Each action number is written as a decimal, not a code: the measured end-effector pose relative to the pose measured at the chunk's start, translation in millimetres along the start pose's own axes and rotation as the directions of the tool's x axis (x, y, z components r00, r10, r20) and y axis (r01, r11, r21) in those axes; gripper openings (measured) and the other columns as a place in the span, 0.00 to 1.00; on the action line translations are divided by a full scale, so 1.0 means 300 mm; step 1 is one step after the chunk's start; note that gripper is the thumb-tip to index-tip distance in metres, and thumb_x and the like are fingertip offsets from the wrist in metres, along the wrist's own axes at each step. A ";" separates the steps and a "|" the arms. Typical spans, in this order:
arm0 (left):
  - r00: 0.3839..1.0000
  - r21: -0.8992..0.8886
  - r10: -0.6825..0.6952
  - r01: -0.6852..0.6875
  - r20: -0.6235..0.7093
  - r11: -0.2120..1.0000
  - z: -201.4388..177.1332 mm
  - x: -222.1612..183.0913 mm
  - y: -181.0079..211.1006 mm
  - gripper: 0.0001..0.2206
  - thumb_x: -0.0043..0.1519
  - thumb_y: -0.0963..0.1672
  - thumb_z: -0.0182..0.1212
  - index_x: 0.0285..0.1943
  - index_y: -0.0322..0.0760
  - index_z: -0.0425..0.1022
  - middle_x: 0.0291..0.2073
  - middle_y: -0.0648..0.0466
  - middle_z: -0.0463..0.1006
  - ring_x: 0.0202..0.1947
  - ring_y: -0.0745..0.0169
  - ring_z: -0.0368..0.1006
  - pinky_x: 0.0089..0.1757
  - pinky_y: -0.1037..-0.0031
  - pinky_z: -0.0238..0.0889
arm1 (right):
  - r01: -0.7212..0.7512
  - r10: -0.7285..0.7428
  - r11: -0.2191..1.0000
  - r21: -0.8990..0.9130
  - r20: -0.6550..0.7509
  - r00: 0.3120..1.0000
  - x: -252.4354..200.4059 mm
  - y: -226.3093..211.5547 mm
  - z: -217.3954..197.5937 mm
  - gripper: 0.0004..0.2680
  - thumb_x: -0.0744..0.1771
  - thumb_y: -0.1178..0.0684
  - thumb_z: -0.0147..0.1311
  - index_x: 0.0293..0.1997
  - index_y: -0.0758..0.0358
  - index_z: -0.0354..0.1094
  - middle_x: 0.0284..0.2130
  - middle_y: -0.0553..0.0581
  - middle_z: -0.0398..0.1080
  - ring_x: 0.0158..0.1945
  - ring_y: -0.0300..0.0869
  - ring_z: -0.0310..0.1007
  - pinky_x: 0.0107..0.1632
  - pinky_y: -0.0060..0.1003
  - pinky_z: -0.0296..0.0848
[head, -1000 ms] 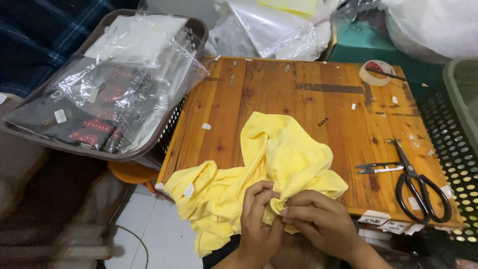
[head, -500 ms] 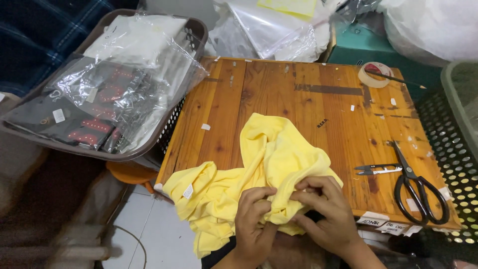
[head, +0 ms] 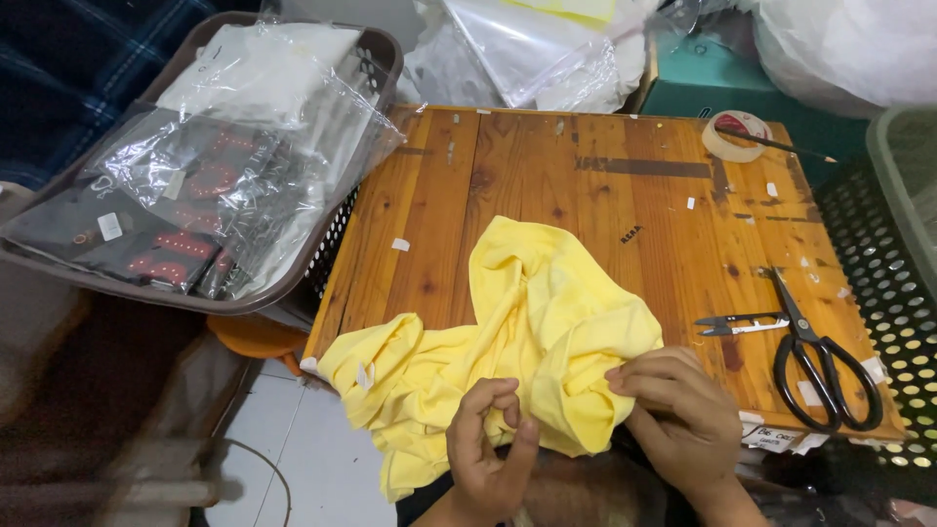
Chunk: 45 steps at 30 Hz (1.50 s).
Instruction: Trimming excess threads and small fabric pieces from a yellow garment using scissors on a wooden workbench.
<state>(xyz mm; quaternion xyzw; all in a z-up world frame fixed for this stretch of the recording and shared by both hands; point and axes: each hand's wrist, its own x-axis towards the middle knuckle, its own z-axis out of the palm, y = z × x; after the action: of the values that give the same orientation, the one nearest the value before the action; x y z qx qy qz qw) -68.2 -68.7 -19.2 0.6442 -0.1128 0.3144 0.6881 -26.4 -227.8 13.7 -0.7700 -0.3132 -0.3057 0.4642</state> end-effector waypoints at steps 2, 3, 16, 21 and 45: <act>0.994 -0.053 -0.106 0.108 0.032 0.993 0.000 -0.007 -0.004 0.23 0.47 0.49 0.58 0.45 0.29 0.62 0.25 0.53 0.66 0.26 0.68 0.62 0.30 0.79 0.59 | 0.030 -0.030 0.999 -0.045 0.017 0.999 0.007 -0.015 0.007 0.02 0.58 0.62 0.52 0.26 0.61 0.64 0.24 0.53 0.69 0.29 0.41 0.70 0.36 0.33 0.64; 0.975 -0.103 -0.210 0.217 0.069 0.971 0.000 -0.011 -0.005 0.35 0.40 0.57 0.66 0.46 0.30 0.60 0.28 0.52 0.71 0.29 0.70 0.66 0.31 0.81 0.61 | 0.061 -0.058 0.994 -0.089 0.035 0.998 0.010 -0.022 0.009 0.02 0.58 0.61 0.53 0.23 0.60 0.64 0.23 0.52 0.68 0.28 0.39 0.68 0.35 0.32 0.62; 0.827 -0.552 -0.540 0.380 -0.157 0.742 -0.003 -0.010 -0.051 0.12 0.56 0.42 0.48 0.46 0.31 0.59 0.37 0.44 0.73 0.35 0.62 0.69 0.36 0.74 0.63 | 0.300 -0.190 0.888 -0.348 0.316 0.929 -0.022 -0.039 -0.038 0.05 0.57 0.45 0.53 0.25 0.48 0.64 0.22 0.43 0.60 0.26 0.40 0.57 0.33 0.38 0.55; 0.759 -0.843 -0.647 0.395 0.076 0.365 -0.018 0.044 -0.021 0.13 0.49 0.38 0.46 0.42 0.37 0.56 0.35 0.38 0.69 0.37 0.48 0.66 0.39 0.68 0.57 | 0.453 -0.431 0.888 0.072 0.471 0.770 0.001 -0.072 -0.054 0.07 0.63 0.52 0.45 0.24 0.59 0.61 0.25 0.50 0.65 0.32 0.39 0.70 0.39 0.35 0.68; 0.942 -0.193 -0.325 0.305 -0.083 0.933 -0.053 0.019 -0.014 0.04 0.55 0.39 0.50 0.31 0.32 0.70 0.32 0.46 0.74 0.38 0.58 0.70 0.44 0.73 0.60 | 0.003 0.011 0.998 -0.070 0.199 0.980 0.023 -0.034 -0.039 0.08 0.63 0.50 0.38 0.23 0.56 0.60 0.21 0.47 0.67 0.25 0.35 0.67 0.51 0.41 0.55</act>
<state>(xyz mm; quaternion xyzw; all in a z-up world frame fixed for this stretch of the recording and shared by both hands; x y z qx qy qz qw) -65.3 -51.7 -21.7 0.5712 0.0040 0.2246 0.7894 -32.1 -233.2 28.6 -0.8131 -0.3456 -0.2370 0.4040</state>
